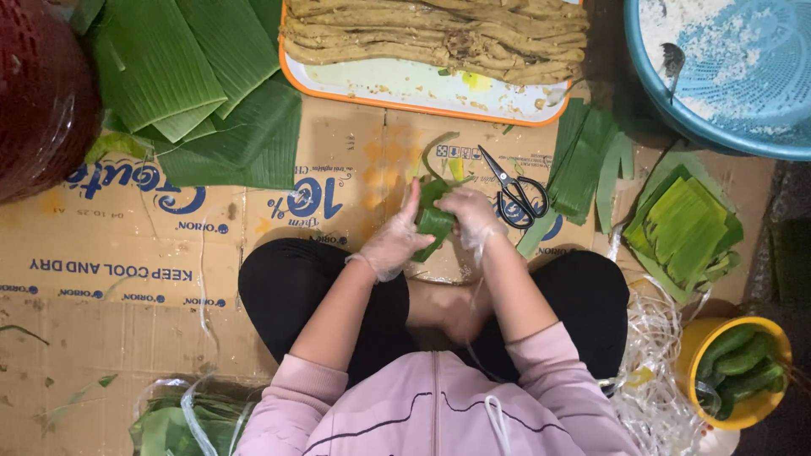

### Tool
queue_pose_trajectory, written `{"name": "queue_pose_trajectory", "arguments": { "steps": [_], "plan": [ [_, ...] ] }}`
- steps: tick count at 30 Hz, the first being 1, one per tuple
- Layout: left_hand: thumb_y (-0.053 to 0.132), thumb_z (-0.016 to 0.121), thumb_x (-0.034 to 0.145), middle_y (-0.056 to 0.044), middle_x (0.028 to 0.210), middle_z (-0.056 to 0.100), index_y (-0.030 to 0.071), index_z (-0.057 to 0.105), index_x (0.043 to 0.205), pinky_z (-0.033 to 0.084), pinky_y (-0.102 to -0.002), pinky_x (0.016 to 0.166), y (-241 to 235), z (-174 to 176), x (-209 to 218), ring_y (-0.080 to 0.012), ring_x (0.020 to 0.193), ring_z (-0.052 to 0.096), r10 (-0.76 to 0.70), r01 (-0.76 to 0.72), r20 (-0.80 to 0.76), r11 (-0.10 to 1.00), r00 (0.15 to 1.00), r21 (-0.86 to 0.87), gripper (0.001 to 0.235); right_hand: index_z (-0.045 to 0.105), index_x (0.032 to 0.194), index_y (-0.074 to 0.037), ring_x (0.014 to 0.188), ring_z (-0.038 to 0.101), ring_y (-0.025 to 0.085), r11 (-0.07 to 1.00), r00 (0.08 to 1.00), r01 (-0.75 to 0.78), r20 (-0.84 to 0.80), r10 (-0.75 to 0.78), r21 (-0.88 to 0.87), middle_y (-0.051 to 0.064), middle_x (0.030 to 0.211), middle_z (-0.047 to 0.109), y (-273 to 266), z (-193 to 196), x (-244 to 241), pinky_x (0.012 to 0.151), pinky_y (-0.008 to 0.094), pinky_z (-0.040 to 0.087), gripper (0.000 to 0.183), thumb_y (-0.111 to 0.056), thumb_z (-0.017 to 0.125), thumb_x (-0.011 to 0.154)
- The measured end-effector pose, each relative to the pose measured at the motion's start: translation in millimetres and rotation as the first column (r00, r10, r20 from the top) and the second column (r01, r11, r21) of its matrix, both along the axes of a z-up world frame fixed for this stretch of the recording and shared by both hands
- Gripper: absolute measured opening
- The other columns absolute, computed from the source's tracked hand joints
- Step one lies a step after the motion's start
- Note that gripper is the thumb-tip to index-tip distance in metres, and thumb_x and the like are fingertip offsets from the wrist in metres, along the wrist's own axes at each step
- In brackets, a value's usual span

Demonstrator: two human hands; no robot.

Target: Wrap traditional cakes using banana leaves and rice flour filling.

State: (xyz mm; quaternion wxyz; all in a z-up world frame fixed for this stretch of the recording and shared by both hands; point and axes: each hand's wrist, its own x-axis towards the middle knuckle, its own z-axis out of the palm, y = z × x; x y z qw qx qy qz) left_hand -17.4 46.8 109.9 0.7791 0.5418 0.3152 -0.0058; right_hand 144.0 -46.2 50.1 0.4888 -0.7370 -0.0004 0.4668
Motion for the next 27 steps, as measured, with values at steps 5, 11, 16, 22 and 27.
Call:
{"name": "queue_pose_trajectory", "arguments": {
  "steps": [5, 11, 16, 22, 27],
  "plan": [
    [0.0, 0.077, 0.084, -0.007, 0.164, 0.039, 0.024, 0.037, 0.162, 0.022, -0.041, 0.125, -13.2, -83.3, -9.9, -0.0227, 0.151, 0.026, -0.162, 0.148, 0.136, 0.983, 0.977, 0.109, 0.091, 0.074, 0.082, -0.005, 0.036, 0.051, 0.018, 0.994, 0.993, -0.112, -0.04, 0.111, -0.015, 0.01, 0.055, 0.055, -0.8, -55.1, 16.1, 0.03, 0.029, 0.043, 0.024, -0.014, 0.089, 0.066],
    [0.013, 0.089, 0.079, -0.01, 0.124, 0.068, 0.024, 0.065, 0.142, 0.043, -0.037, 0.11, -3.8, -84.5, 2.6, -0.02, 0.117, 0.058, -0.109, 0.07, 0.178, 0.975, 0.978, 0.211, 0.069, 0.07, 0.092, -0.003, 0.04, 0.059, 0.02, 0.997, 0.996, -0.032, -0.083, 0.037, 0.066, 0.012, 0.066, 0.06, -5.4, -7.1, 12.2, 0.03, 0.031, 0.049, 0.021, -0.021, 0.081, 0.087],
    [0.019, 0.089, 0.078, -0.009, 0.12, 0.063, 0.026, 0.062, 0.142, 0.046, -0.036, 0.103, -4.1, -92.5, 5.5, -0.0219, 0.114, 0.059, -0.087, 0.059, 0.09, 0.959, 0.992, 0.276, 0.07, 0.064, 0.09, -0.004, 0.053, 0.068, 0.023, 0.963, 0.968, -0.029, -0.234, 0.094, 0.268, 0.011, 0.068, 0.062, -40.2, -24.7, 22.4, 0.045, 0.032, 0.058, 0.014, -0.016, 0.072, 0.09],
    [0.026, 0.089, 0.077, -0.006, 0.114, 0.069, 0.034, 0.06, 0.14, 0.051, -0.034, 0.097, -4.6, -98.6, 9.7, -0.0232, 0.111, 0.067, -0.091, 0.114, -0.085, 0.935, 0.992, 0.335, 0.07, 0.065, 0.088, 0.001, 0.053, 0.069, 0.021, 0.926, 0.978, -0.157, -0.079, 0.195, 0.344, 0.016, 0.069, 0.067, -42.1, -15.4, 18.4, 0.049, 0.029, 0.059, 0.006, 0.0, 0.068, 0.083],
    [0.032, 0.089, 0.075, -0.003, 0.117, 0.075, 0.042, 0.059, 0.138, 0.054, -0.037, 0.098, -5.5, -93.3, 11.3, -0.0241, 0.115, 0.069, -0.1, 0.168, -0.187, 0.902, 0.977, 0.398, 0.07, 0.073, 0.074, -0.004, 0.046, 0.068, 0.016, 0.894, 0.922, -0.386, 0.126, 0.366, 0.226, 0.013, 0.058, 0.069, -28.0, 22.1, 18.5, 0.045, 0.026, 0.054, 0.008, -0.004, 0.065, 0.075]
  ]
}}
